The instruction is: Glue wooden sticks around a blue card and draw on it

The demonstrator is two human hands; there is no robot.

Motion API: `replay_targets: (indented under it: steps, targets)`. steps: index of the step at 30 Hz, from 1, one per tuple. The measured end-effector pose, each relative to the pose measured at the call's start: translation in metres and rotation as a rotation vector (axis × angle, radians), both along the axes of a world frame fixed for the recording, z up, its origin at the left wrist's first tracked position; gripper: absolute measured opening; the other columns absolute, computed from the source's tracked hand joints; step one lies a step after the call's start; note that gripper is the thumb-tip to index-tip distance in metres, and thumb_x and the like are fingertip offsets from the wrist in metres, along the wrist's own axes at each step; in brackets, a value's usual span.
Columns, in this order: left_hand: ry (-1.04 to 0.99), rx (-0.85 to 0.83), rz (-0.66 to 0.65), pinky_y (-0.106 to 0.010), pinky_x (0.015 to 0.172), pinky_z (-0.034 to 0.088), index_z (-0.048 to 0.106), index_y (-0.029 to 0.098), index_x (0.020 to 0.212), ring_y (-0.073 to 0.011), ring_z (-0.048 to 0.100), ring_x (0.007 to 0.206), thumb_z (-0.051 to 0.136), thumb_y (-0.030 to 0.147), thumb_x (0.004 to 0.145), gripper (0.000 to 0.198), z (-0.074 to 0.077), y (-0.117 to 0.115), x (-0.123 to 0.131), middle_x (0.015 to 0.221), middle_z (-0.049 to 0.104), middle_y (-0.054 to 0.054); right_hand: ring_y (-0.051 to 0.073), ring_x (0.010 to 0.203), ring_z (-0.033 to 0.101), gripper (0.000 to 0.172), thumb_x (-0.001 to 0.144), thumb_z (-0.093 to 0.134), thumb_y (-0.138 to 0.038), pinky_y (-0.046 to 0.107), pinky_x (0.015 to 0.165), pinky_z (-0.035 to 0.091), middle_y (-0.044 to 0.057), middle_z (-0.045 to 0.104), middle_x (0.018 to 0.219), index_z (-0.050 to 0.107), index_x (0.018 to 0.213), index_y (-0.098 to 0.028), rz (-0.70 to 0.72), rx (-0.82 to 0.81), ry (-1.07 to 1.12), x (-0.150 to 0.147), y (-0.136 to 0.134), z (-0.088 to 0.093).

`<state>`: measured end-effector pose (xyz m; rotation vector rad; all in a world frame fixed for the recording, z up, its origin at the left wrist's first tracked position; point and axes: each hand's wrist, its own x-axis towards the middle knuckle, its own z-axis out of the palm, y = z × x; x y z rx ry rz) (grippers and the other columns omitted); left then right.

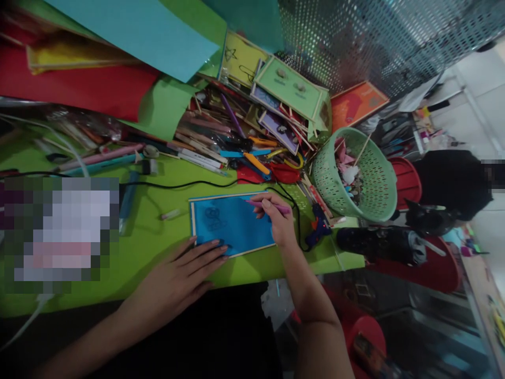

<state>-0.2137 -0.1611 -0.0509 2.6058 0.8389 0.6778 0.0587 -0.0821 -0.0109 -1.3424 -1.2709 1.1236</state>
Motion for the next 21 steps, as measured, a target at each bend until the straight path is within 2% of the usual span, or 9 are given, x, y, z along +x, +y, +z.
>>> replay_targets:
  steps: [3,6,9,13,15,18,21]
  targets:
    - [-0.006,-0.029,-0.003,-0.040,0.131,0.020,0.059,0.023,0.145,-0.0196,0.057,0.140,0.047,0.033,0.109,0.039,0.001,0.002,-0.001,0.151,0.064,-0.001,0.015,0.069,0.065,0.019,0.089,0.073,-0.040,0.026,0.060,0.053,0.001,0.073,0.081,0.079,0.095,-0.024,-0.032,-0.027,-0.080,0.003,-0.001,-0.004]
    - [-0.005,-0.027,-0.017,-0.041,0.131,0.021,0.059,0.023,0.146,-0.0196,0.058,0.139,0.045,0.032,0.110,0.040,0.002,0.004,-0.004,0.150,0.065,-0.001,0.015,0.067,0.065,0.022,0.081,0.079,-0.041,0.026,0.058,0.052,-0.001,0.071,0.079,0.074,0.093,-0.023,-0.066,-0.024,-0.102,0.002,-0.001,-0.006]
    - [-0.019,-0.016,-0.013,-0.041,0.131,0.022,0.062,0.021,0.143,-0.0202,0.059,0.138,0.045,0.033,0.110,0.038,0.006,0.003,-0.003,0.147,0.067,-0.002,0.015,0.066,0.063,0.023,0.081,0.078,-0.042,0.025,0.057,0.051,-0.001,0.068,0.076,0.069,0.090,-0.023,-0.056,0.001,-0.110,-0.001,-0.001,-0.006]
    - [-0.066,-0.052,0.021,-0.042,0.132,0.019,0.066,0.023,0.137,-0.0207,0.056,0.141,0.049,0.041,0.110,0.037,0.015,-0.001,0.015,0.144,0.070,-0.001,0.014,0.066,0.061,0.019,0.086,0.074,-0.040,0.026,0.060,0.049,-0.001,0.067,0.079,0.068,0.092,-0.023,0.005,0.012,-0.160,-0.001,-0.002,-0.005]
    - [-0.068,-0.054,-0.032,-0.042,0.132,0.021,0.064,0.024,0.140,-0.0205,0.052,0.145,0.053,0.045,0.108,0.040,0.016,-0.003,0.029,0.150,0.065,-0.002,0.014,0.069,0.061,0.016,0.088,0.073,-0.038,0.026,0.063,0.049,-0.001,0.067,0.081,0.069,0.094,-0.023,0.018,0.014,-0.181,0.001,-0.003,-0.006]
    - [-0.024,-0.037,-0.060,-0.045,0.130,0.025,0.061,0.023,0.144,-0.0242,0.051,0.146,0.058,0.048,0.104,0.047,0.013,-0.001,0.045,0.157,0.058,-0.007,0.015,0.073,0.061,0.014,0.089,0.072,-0.037,0.027,0.065,0.048,0.000,0.067,0.084,0.069,0.094,-0.024,0.025,0.007,-0.212,0.002,-0.005,-0.007]
    - [0.012,-0.037,-0.028,-0.045,0.127,0.028,0.060,0.022,0.145,-0.0249,0.057,0.141,0.056,0.047,0.105,0.047,0.008,0.001,0.051,0.156,0.059,-0.009,0.016,0.073,0.061,0.016,0.088,0.072,-0.039,0.028,0.065,0.049,0.000,0.067,0.084,0.069,0.093,-0.024,0.035,-0.013,-0.233,0.002,-0.006,-0.007]
